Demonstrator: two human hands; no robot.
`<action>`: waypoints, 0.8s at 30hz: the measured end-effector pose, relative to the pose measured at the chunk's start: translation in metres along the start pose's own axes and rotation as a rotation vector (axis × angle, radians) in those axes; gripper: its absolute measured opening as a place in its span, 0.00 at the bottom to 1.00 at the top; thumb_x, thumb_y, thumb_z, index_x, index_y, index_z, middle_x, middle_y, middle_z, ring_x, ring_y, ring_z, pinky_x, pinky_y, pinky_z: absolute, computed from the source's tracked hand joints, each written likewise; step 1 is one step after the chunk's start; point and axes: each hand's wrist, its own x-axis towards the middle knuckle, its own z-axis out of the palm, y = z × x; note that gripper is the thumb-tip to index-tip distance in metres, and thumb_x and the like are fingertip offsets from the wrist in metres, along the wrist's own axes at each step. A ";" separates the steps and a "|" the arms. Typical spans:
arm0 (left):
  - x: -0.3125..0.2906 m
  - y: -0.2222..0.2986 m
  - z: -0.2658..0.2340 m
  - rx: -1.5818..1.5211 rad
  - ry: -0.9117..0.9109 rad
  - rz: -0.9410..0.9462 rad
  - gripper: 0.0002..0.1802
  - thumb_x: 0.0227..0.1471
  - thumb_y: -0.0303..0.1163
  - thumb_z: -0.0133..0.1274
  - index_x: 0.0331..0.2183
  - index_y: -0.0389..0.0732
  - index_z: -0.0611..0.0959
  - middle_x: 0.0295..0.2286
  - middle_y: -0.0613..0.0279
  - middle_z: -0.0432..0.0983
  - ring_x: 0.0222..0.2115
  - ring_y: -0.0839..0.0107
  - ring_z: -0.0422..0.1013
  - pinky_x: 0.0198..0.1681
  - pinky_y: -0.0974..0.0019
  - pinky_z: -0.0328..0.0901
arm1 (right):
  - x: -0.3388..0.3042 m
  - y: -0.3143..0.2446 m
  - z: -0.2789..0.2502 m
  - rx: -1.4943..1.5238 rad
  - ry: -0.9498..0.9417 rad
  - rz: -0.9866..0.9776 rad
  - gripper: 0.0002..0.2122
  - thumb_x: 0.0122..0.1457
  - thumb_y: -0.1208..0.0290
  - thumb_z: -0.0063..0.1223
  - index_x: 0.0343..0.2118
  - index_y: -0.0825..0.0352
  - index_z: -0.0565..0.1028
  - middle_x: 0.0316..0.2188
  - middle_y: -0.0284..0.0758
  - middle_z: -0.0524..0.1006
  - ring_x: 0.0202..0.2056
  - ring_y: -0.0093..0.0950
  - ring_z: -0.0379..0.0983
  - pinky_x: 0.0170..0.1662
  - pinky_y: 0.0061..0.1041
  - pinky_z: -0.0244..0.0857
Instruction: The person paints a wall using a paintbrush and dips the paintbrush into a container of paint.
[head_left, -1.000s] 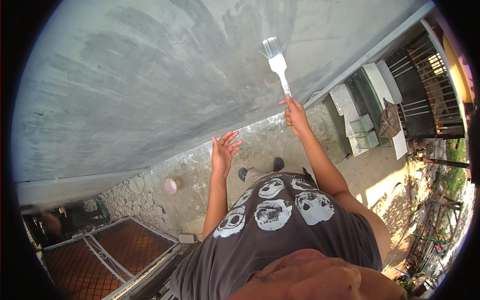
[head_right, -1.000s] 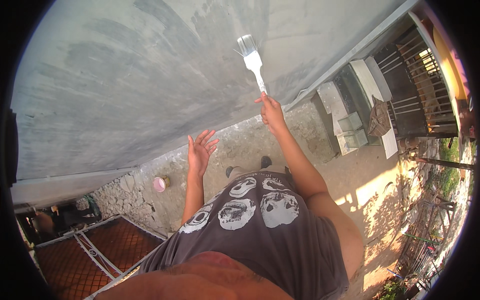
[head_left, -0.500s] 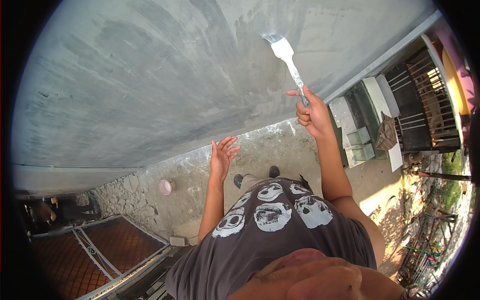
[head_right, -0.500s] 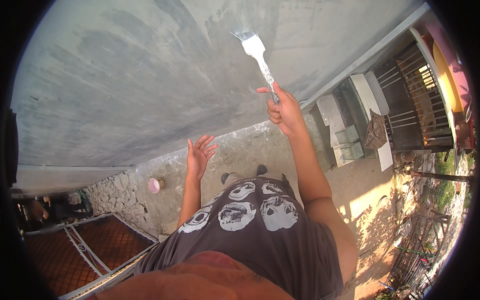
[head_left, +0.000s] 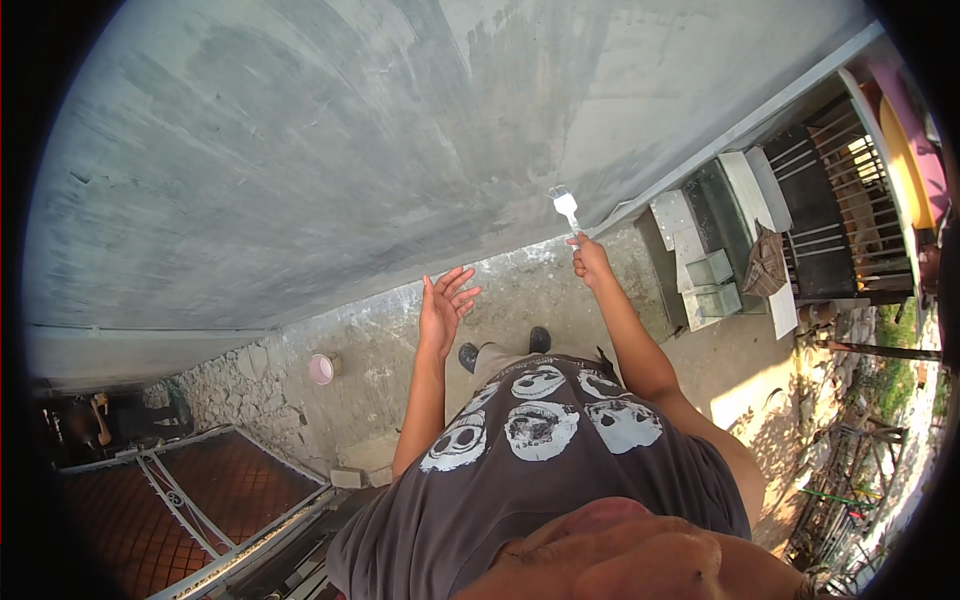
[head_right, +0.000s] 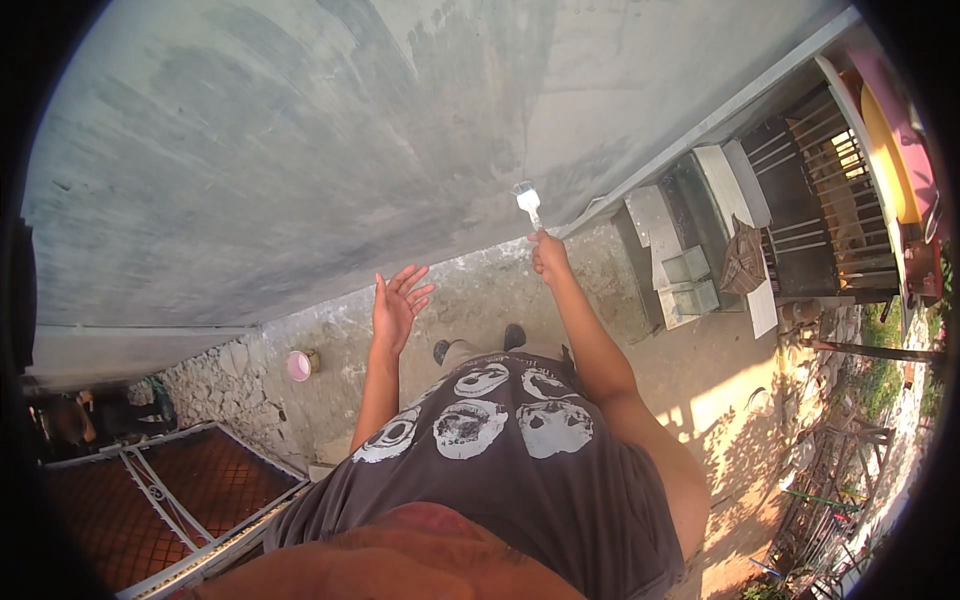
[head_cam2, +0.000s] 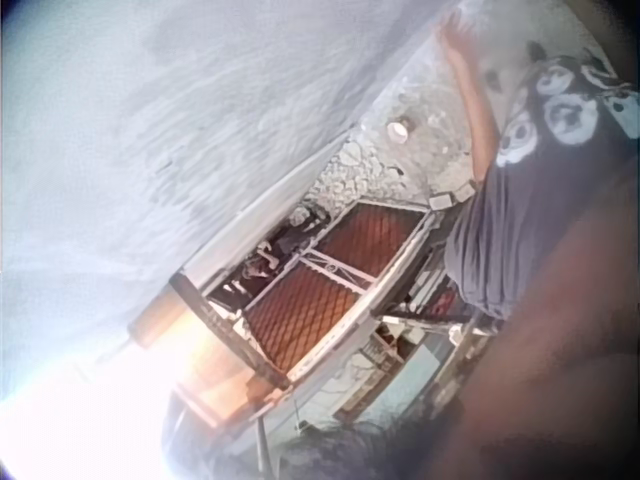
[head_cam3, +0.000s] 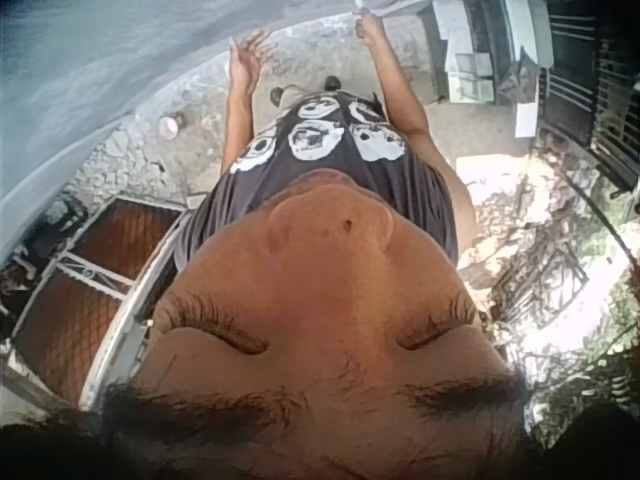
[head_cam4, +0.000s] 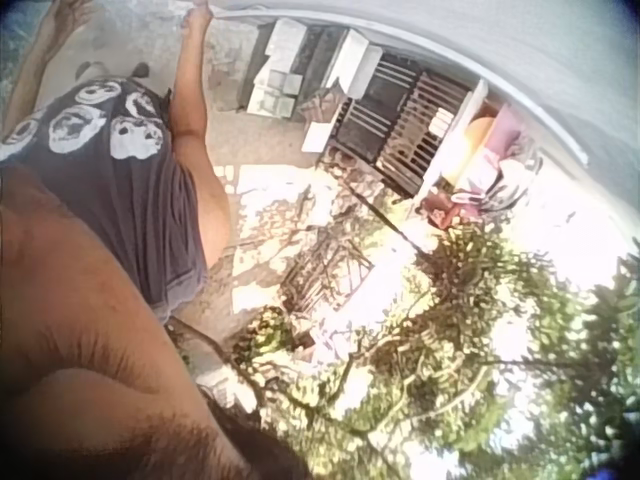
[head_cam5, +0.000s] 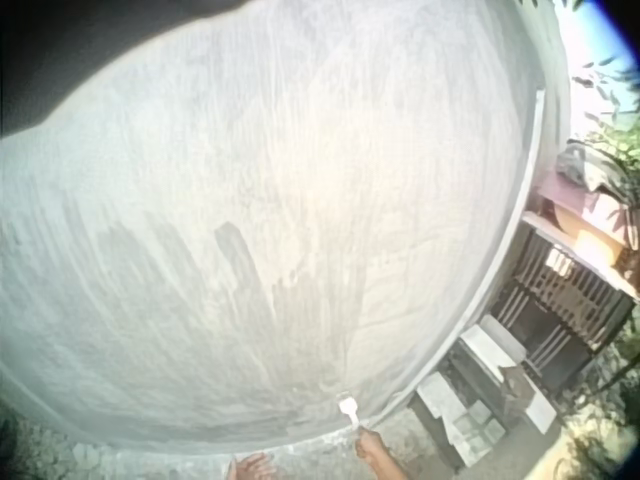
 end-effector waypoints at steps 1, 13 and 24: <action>-0.002 0.001 -0.001 -0.002 -0.002 -0.001 0.44 0.66 0.66 0.28 0.60 0.37 0.70 0.59 0.50 0.69 0.50 0.62 0.74 0.52 0.63 0.67 | -0.010 -0.007 0.004 0.034 -0.152 -0.112 0.20 0.72 0.52 0.42 0.50 0.66 0.74 0.14 0.20 0.55 0.13 0.14 0.45 0.15 0.21 0.39; -0.007 -0.003 0.003 0.023 0.000 -0.026 0.44 0.66 0.67 0.27 0.59 0.38 0.71 0.59 0.51 0.70 0.49 0.62 0.74 0.52 0.63 0.66 | -0.103 -0.098 0.025 0.113 -0.408 -0.687 0.22 0.73 0.52 0.41 0.56 0.67 0.73 0.15 0.19 0.53 0.14 0.11 0.43 0.16 0.16 0.37; -0.021 0.005 -0.011 0.029 0.066 -0.035 0.43 0.66 0.67 0.27 0.59 0.38 0.70 0.58 0.53 0.71 0.49 0.64 0.75 0.52 0.64 0.66 | 0.086 0.032 -0.021 -0.071 0.054 -0.186 0.17 0.70 0.52 0.48 0.37 0.63 0.77 0.12 0.18 0.53 0.11 0.13 0.44 0.14 0.20 0.37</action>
